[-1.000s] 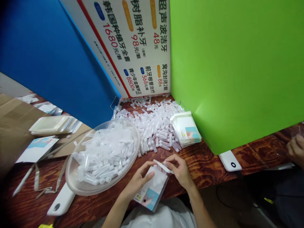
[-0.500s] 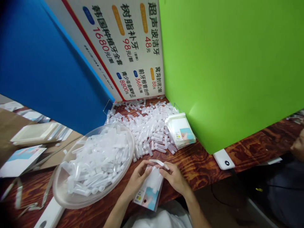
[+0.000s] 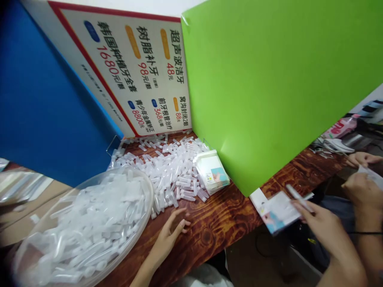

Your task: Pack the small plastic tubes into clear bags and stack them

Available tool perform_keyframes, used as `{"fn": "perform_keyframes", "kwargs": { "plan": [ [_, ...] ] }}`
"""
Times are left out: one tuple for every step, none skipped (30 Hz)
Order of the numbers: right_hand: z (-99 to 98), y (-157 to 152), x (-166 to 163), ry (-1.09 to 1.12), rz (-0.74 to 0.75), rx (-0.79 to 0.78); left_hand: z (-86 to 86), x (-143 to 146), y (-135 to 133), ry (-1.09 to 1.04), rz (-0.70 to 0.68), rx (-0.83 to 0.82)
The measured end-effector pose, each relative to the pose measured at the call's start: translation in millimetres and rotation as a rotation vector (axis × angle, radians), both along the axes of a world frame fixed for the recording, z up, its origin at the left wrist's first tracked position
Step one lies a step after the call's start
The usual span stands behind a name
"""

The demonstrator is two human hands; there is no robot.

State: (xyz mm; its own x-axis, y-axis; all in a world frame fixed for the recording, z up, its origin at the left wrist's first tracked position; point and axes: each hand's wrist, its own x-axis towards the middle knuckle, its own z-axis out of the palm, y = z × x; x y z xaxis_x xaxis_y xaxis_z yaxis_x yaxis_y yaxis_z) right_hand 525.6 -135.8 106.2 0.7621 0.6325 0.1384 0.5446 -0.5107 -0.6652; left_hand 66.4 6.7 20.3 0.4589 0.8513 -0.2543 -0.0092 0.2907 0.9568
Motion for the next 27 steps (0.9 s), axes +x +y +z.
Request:
{"fn": "perform_keyframes", "kwargs": {
  "plan": [
    [-0.6, 1, 8, -0.128, -0.138, 0.014, -0.1, -2, -1, -0.002, 0.012, 0.003],
    [-1.9, 4, 9, -0.258, -0.251, 0.033, -0.3, -3, -2, -0.003, 0.028, 0.005],
    [-3.5, 9, 3, -0.4, -0.363, 0.1, -0.6, -5, -3, -0.004, 0.047, 0.007],
    [-5.5, 16, -11, -0.519, -0.433, 0.184, -1.0, -7, -4, -0.005, 0.071, 0.008],
    [-7.7, 23, -29, -0.603, -0.46, 0.275, -1.4, -8, -6, -0.008, 0.094, 0.006],
    [-9.7, 32, -52, -0.647, -0.443, 0.355, -1.8, -10, -8, -0.012, 0.116, 0.001],
    [-11.6, 41, -77, -0.668, -0.393, 0.422, -2.0, -11, -10, -0.016, 0.133, -0.005],
    [-13.4, 52, -102, -0.673, -0.313, 0.472, -1.9, -12, -11, -0.018, 0.145, -0.013],
    [-15.1, 64, -126, -0.658, -0.178, 0.496, -1.4, -14, -13, -0.02, 0.154, -0.019],
    [-17.2, 77, -147, -0.635, 0.006, 0.504, -0.7, -15, -14, -0.021, 0.159, -0.023],
    [-20.0, 92, -166, -0.599, 0.186, 0.499, 0.4, -16, -15, -0.018, 0.162, -0.022],
    [-23.6, 107, -181, -0.554, 0.35, 0.476, 1.6, -17, -16, -0.011, 0.161, -0.017],
    [-28.3, 122, -192, -0.523, 0.463, 0.456, 2.9, -18, -17, 0.0, 0.16, -0.009],
    [-33.8, 136, -201, -0.502, 0.534, 0.434, 4.2, -20, -17, 0.013, 0.157, 0.002],
    [-39.7, 147, -207, -0.494, 0.571, 0.414, 5.4, -22, -17, 0.027, 0.155, 0.013],
    [-45.7, 157, -212, -0.499, 0.586, 0.403, 6.3, -24, -17, 0.039, 0.158, 0.022],
    [-51.2, 164, -217, -0.503, 0.597, 0.396, 7.0, -27, -17, 0.046, 0.167, 0.028],
    [-55.8, 168, -221, -0.503, 0.604, 0.399, 7.5, -29, -16, 0.045, 0.184, 0.03],
    [-59.4, 169, -225, -0.499, 0.606, 0.411, 7.9, -31, -16, 0.038, 0.205, 0.028],
    [-61.8, 167, -229, -0.493, 0.604, 0.431, 8.2, -32, -15, 0.023, 0.228, 0.021],
    [-63.1, 163, -235, -0.487, 0.596, 0.46, 8.5, -32, -14, 0.001, 0.25, 0.005],
    [-63.4, 157, -241, -0.481, 0.586, 0.491, 8.8, -30, -13, -0.029, 0.264, -0.02],
    [-63.2, 150, -247, -0.474, 0.58, 0.525, 9.2, -27, -12, -0.067, 0.268, -0.057],
    [-62.6, 141, -255, -0.46, 0.587, 0.554, 9.5, -22, -10, -0.111, 0.261, -0.104],
    [-61.9, 131, -264, -0.438, 0.617, 0.575, 9.6, -17, -8, -0.161, 0.244, -0.158],
    [-61.4, 121, -273, -0.406, 0.68, 0.582, 9.6, -10, -5, -0.208, 0.222, -0.208],
    [-61.3, 112, -282, -0.369, 0.776, 0.582, 9.4, -4, -2, -0.238, 0.209, -0.243]
  ]
}}
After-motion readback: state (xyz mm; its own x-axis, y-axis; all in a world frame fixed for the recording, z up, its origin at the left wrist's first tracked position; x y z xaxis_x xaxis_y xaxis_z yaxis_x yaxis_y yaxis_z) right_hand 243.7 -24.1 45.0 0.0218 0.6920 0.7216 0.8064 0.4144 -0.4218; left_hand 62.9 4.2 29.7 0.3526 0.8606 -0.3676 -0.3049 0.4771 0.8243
